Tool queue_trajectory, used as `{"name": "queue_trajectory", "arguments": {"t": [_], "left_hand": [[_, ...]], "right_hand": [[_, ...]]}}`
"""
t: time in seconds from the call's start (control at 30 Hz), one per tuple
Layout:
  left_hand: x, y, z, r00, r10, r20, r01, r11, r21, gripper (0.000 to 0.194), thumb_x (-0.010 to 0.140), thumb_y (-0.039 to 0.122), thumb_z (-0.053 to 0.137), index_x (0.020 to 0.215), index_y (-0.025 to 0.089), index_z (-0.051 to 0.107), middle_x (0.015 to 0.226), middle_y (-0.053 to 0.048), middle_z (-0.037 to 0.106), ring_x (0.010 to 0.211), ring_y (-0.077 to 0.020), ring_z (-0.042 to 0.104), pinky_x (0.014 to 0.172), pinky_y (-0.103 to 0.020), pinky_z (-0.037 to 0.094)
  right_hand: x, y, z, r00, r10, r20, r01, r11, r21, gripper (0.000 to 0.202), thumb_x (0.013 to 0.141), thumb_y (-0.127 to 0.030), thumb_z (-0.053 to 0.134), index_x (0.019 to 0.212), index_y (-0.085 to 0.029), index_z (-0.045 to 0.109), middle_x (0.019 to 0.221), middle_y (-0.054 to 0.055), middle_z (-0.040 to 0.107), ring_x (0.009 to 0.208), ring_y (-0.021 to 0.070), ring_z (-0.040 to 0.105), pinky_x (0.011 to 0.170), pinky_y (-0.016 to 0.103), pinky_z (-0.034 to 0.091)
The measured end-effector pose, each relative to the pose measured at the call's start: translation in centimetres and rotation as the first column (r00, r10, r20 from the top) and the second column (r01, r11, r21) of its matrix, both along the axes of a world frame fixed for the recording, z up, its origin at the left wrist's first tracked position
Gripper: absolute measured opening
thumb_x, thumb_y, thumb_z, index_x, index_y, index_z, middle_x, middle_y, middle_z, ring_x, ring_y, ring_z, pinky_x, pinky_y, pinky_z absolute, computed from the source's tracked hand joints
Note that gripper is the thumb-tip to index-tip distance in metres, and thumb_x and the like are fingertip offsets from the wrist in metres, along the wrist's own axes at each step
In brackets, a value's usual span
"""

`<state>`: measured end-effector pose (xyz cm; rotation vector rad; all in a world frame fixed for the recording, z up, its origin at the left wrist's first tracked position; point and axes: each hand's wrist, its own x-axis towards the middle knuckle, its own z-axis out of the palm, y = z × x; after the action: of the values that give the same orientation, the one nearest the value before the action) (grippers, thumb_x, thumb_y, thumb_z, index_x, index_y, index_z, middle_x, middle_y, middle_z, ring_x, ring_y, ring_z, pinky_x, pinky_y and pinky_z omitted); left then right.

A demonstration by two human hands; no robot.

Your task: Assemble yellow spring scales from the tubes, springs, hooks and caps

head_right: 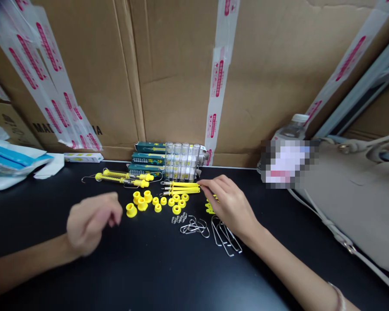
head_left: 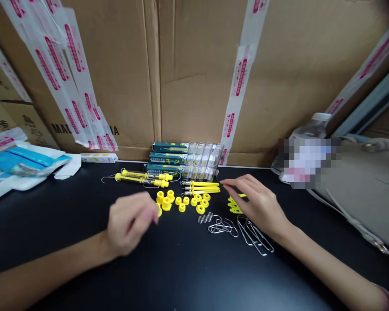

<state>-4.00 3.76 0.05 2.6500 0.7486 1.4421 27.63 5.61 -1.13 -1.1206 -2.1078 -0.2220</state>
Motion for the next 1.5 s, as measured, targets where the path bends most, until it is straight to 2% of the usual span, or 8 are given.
{"name": "queue_trajectory", "arguments": {"t": [0.07,0.13,0.2,0.37,0.6,1.17,1.4,1.5], "left_hand": [[-2.2,2.2,0.1,0.977,0.21,0.029,-0.211,0.977,0.042,0.031,0.102,0.015,0.034,0.078,0.019,0.054,0.071,-0.001,0.058,0.065,-0.0145,0.053,0.065,-0.028,0.043],[-4.2,4.4,0.2,0.943,0.329,-0.051,-0.324,0.942,0.088,0.017,0.099,0.021,0.048,0.087,0.018,0.06,0.08,-0.004,0.062,0.074,-0.0183,0.054,0.07,-0.031,0.042],[-5.6,6.2,0.3,0.913,0.364,-0.187,-0.348,0.931,0.113,0.013,0.096,0.031,0.058,0.094,0.019,0.064,0.089,-0.006,0.066,0.084,-0.0213,0.057,0.075,-0.032,0.044],[-6.4,8.0,-0.1,0.827,0.336,-0.451,-0.304,0.942,0.144,0.036,0.091,0.053,0.063,0.103,0.02,0.069,0.097,-0.008,0.068,0.094,-0.0255,0.058,0.079,-0.034,0.045],[-6.3,8.6,-0.8,0.76,0.387,-0.522,-0.35,0.921,0.172,0.041,0.099,0.054,0.046,0.107,0.018,0.065,0.107,-0.011,0.069,0.104,-0.0315,0.058,0.093,-0.049,0.035],[-6.1,8.8,-1.0,0.752,0.332,-0.569,-0.307,0.941,0.144,0.044,0.102,0.056,0.037,0.096,0.018,0.058,0.096,-0.006,0.069,0.087,-0.0225,0.065,0.078,-0.035,0.047],[-6.2,7.2,-0.3,0.771,0.538,-0.341,-0.417,0.831,0.369,0.037,0.105,0.04,0.031,0.107,0.013,0.057,0.093,-0.009,0.073,0.074,-0.0208,0.071,0.062,-0.028,0.048],[-5.4,5.5,0.4,0.793,0.545,-0.272,-0.4,0.803,0.442,0.026,0.101,0.033,0.038,0.103,0.017,0.059,0.089,-0.007,0.074,0.068,-0.0185,0.071,0.058,-0.028,0.047]], "right_hand": [[0.2,-0.4,0.1,0.998,-0.039,-0.046,0.039,0.999,-0.012,0.017,0.098,-0.021,0.053,0.105,-0.019,0.069,0.092,0.008,0.073,0.082,0.0226,0.067,0.073,0.037,0.056],[0.1,-0.8,0.3,0.995,-0.064,-0.079,0.062,0.998,-0.024,0.016,0.098,-0.02,0.053,0.104,-0.02,0.068,0.091,0.007,0.073,0.079,0.0215,0.068,0.067,0.034,0.056],[-0.2,-1.0,0.5,0.995,-0.056,-0.084,0.054,0.998,-0.03,0.015,0.098,-0.02,0.054,0.103,-0.02,0.068,0.089,0.006,0.072,0.078,0.0208,0.068,0.066,0.033,0.055],[-1.1,-1.6,0.5,0.999,0.012,-0.043,-0.013,1.0,-0.016,0.013,0.097,-0.017,0.057,0.102,-0.018,0.068,0.088,0.006,0.071,0.08,0.0203,0.064,0.073,0.035,0.053],[-1.6,-2.1,0.7,0.996,0.083,-0.009,-0.083,0.996,0.018,0.013,0.097,-0.013,0.057,0.102,-0.017,0.068,0.085,0.005,0.071,0.076,0.0189,0.062,0.072,0.034,0.047],[-1.7,-2.0,0.8,0.994,0.113,0.002,-0.113,0.993,0.027,0.013,0.094,-0.008,0.06,0.1,-0.016,0.068,0.084,0.004,0.071,0.08,0.0207,0.06,0.074,0.036,0.042],[-2.0,-2.4,1.0,0.986,0.123,-0.116,-0.116,0.991,0.065,0.016,0.096,-0.009,0.054,0.106,-0.014,0.066,0.088,0.007,0.068,0.086,0.0195,0.058,0.076,0.032,0.048],[-2.6,-3.4,1.5,0.977,0.145,-0.159,-0.143,0.989,0.024,0.011,0.097,-0.012,0.055,0.103,-0.014,0.063,0.086,0.005,0.067,0.077,0.0149,0.06,0.071,0.026,0.049]]}}
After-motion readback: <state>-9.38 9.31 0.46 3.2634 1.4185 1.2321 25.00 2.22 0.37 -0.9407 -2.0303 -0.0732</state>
